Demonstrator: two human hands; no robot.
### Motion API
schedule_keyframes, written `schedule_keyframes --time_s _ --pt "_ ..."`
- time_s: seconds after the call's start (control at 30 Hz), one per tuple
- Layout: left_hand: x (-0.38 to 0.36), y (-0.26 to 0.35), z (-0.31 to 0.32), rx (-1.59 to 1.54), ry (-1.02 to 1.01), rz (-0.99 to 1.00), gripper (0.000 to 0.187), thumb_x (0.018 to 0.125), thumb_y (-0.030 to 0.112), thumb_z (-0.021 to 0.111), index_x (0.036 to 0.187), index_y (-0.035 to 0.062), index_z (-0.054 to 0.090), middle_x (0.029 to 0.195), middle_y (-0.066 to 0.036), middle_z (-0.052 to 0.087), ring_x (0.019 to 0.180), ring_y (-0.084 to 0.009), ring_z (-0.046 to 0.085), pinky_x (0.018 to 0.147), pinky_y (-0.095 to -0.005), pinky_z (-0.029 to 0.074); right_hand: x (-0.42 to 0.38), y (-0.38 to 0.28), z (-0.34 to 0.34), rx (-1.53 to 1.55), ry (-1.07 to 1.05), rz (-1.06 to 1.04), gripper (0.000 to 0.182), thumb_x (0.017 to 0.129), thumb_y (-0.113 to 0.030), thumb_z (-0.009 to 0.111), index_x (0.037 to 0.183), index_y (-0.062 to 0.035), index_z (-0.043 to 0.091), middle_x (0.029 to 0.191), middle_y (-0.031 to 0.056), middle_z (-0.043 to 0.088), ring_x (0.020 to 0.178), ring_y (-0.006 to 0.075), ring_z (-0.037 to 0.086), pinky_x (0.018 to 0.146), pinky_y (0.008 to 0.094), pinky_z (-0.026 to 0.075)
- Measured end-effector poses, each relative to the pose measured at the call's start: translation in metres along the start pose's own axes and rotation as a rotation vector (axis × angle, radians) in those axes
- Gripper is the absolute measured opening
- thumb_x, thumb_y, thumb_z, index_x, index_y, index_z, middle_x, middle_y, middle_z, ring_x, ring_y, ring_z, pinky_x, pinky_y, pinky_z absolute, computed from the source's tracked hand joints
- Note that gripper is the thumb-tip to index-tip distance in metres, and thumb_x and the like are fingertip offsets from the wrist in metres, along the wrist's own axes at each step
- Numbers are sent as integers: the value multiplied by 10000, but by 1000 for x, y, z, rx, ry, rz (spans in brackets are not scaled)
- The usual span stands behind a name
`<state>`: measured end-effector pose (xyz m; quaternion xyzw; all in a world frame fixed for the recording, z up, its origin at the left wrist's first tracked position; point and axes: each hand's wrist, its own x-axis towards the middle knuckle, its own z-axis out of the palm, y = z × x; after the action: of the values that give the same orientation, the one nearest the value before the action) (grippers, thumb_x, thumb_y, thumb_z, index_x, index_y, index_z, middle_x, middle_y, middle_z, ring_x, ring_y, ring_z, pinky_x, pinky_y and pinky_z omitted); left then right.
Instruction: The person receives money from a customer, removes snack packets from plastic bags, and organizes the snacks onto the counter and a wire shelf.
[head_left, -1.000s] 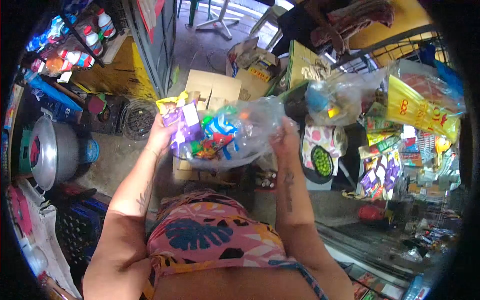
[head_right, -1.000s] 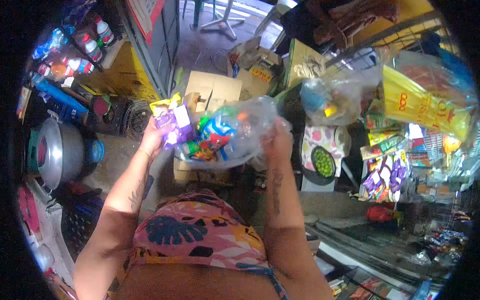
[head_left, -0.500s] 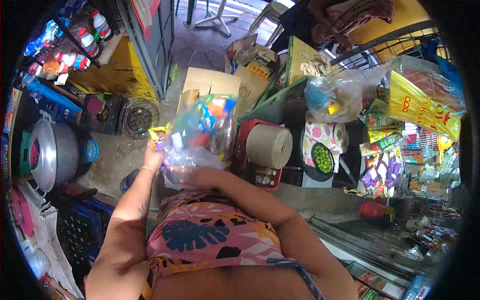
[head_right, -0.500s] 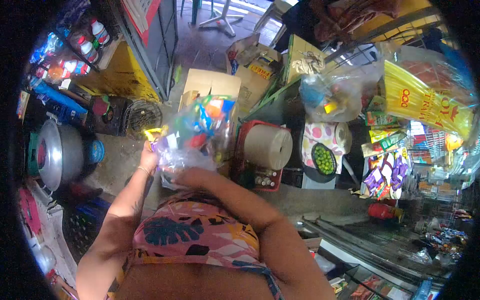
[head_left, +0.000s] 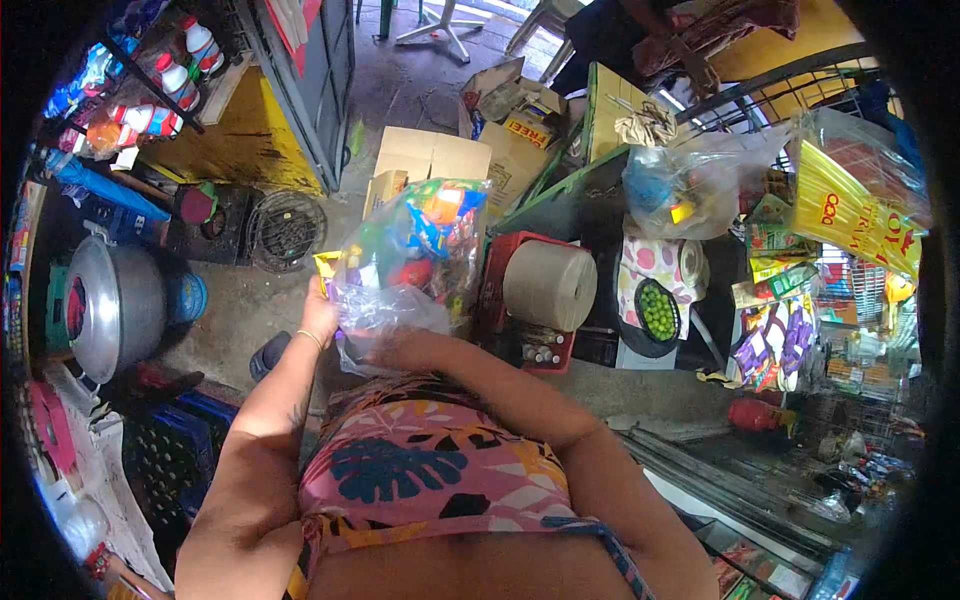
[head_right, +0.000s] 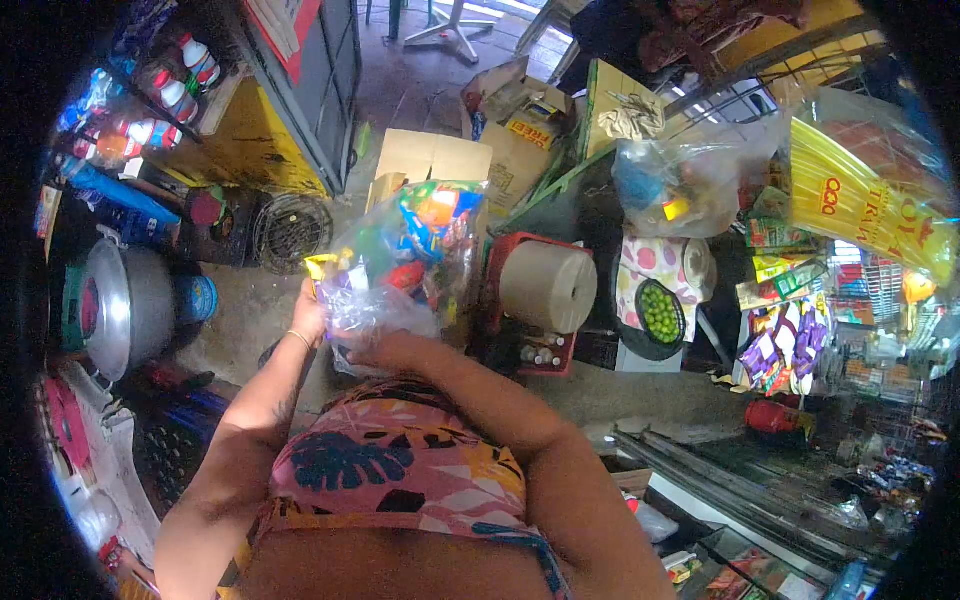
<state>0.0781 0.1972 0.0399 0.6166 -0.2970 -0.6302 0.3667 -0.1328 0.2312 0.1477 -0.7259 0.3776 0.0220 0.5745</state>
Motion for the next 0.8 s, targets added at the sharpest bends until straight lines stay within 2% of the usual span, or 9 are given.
schedule_keyframes --time_s 0.07,0.17,0.27,0.33,0.37,0.43,0.53,0.57,0.8 --pt "0 -1 0 44 -1 24 482 792 -23 705 1212 68 487 1036 -60 633 930 -178 623 811 -342 535 0 11 6 -119 36 72 545 983 -437 509 1447 -155 458 1330 208 571 1235 349 542 1062 435 387" --pt "0 2 2 6 -33 79 522 772 -81 701 1221 85 492 1053 -56 635 949 -199 643 824 -373 563 -4 56 2 121 242 -16 489 1000 -378 499 1397 -91 501 1220 177 625 1103 276 602 955 400 466" --pt "-3 17 6 -103 -58 100 553 754 -114 715 1221 86 498 1066 -51 637 961 -206 650 842 -378 570 -46 50 -30 494 782 105 424 1013 -346 490 1347 -94 556 1063 96 649 902 183 599 782 335 508" --pt "-7 40 13 -182 -78 110 573 740 -117 728 1227 80 496 1079 -48 637 963 -194 647 851 -359 561 -79 62 -65 812 1047 362 436 1025 -428 466 1370 -173 545 969 21 609 800 140 564 717 308 506" --pt "-11 54 17 -224 -93 120 586 734 -115 730 1233 78 493 1087 -46 636 963 -183 644 852 -345 556 -100 37 -73 880 1240 310 482 1025 -489 440 1402 -197 509 978 12 570 797 126 547 688 283 491" --pt "-14 75 24 -281 -125 156 608 733 -117 722 1262 71 486 1104 -46 634 967 -165 643 859 -327 550 -126 52 -87 1009 1449 108 535 1019 -521 427 1439 -191 461 1075 29 582 884 153 564 758 319 483" --pt "-24 109 35 -342 -197 202 603 748 -116 706 1275 73 483 1109 -46 632 969 -165 644 861 -328 552 -152 46 -98 1014 1532 -42 550 1017 -519 431 1462 -198 423 1164 43 581 971 192 567 848 385 467" --pt "-27 119 39 -348 -212 226 585 768 -100 700 1283 71 481 1125 -51 628 992 -168 640 882 -332 545 -158 41 -98 1017 1510 -116 570 1031 -454 437 1495 -131 363 1224 101 591 1097 216 568 860 372 505" --pt "-53 170 57 -467 -406 256 562 781 -62 722 1274 71 486 1154 -54 622 1057 -170 622 921 -337 525 -159 -7 -101 803 1500 -284 551 1042 -338 465 1490 -37 355 1203 138 634 1058 220 615 904 363 497"
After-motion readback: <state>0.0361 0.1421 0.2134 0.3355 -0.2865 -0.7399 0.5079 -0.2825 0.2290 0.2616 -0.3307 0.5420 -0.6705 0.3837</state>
